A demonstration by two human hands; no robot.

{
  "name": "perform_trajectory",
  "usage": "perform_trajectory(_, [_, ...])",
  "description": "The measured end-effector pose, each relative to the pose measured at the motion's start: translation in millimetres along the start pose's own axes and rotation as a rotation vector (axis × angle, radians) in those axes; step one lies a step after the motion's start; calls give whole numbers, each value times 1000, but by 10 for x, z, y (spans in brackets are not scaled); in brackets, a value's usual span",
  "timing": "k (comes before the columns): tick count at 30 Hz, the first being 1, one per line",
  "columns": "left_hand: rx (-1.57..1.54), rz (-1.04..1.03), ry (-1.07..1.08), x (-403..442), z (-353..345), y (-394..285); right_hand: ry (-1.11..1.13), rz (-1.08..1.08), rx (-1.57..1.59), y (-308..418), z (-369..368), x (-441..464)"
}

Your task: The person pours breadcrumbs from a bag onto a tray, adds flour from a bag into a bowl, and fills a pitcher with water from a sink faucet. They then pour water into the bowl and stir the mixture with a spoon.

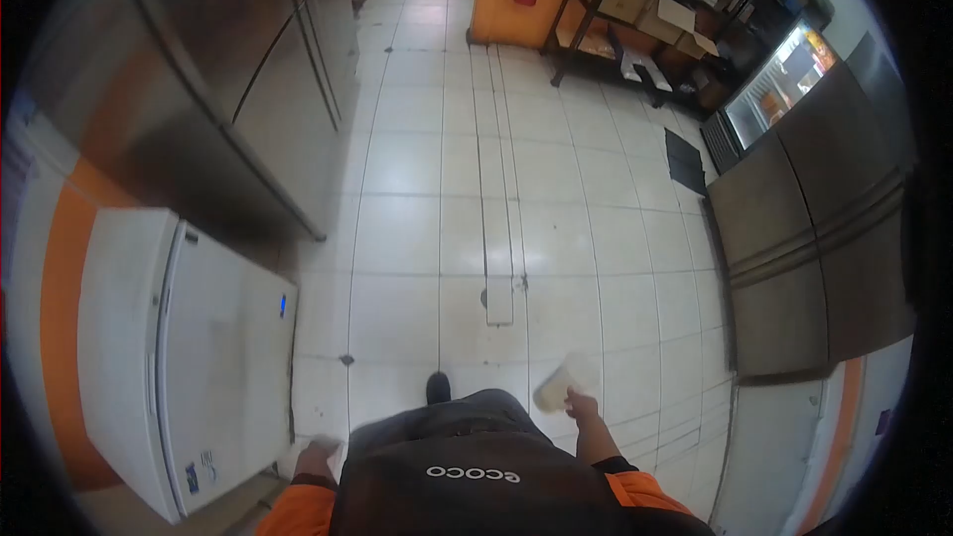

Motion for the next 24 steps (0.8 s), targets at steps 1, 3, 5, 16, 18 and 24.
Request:
perform_trajectory(1, [-31, -7, -26, 84, 532, -434, 11, -32, 12, 110, -36, 132])
perform_trajectory(3, [-50, -46, -82, 235, 1574, -1323, 66, -273, 51, 693, 11, -51])
perform_trajectory(5, [91, -343, -337, 1543, 1895, -1690, 146, -315, 38, 875, 11, 155])
perform_trajectory(16, [2, -345, -90, 3184, 4423, -3303, 562, 81, -932, 4594, 135, 2388])
perform_trajectory(18, [-90, -190, -119, 2629, 4854, -3137, 555, 88, -1093, 5073, -113, 3542])
perform_trajectory(24, [-293, -47, -144, 2494, 6074, -3126, 164, 530, -1248, 7384, -647, 5208])
Point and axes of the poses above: each hand's wrist, its own x-axis towards the middle knuckle, its own z-axis out of the back of the hand, y = z × x, the point moved 1 cm from there along x, towards the middle knuckle, and after that the axes turned 6 degrees about z, right-handed, at the moved point
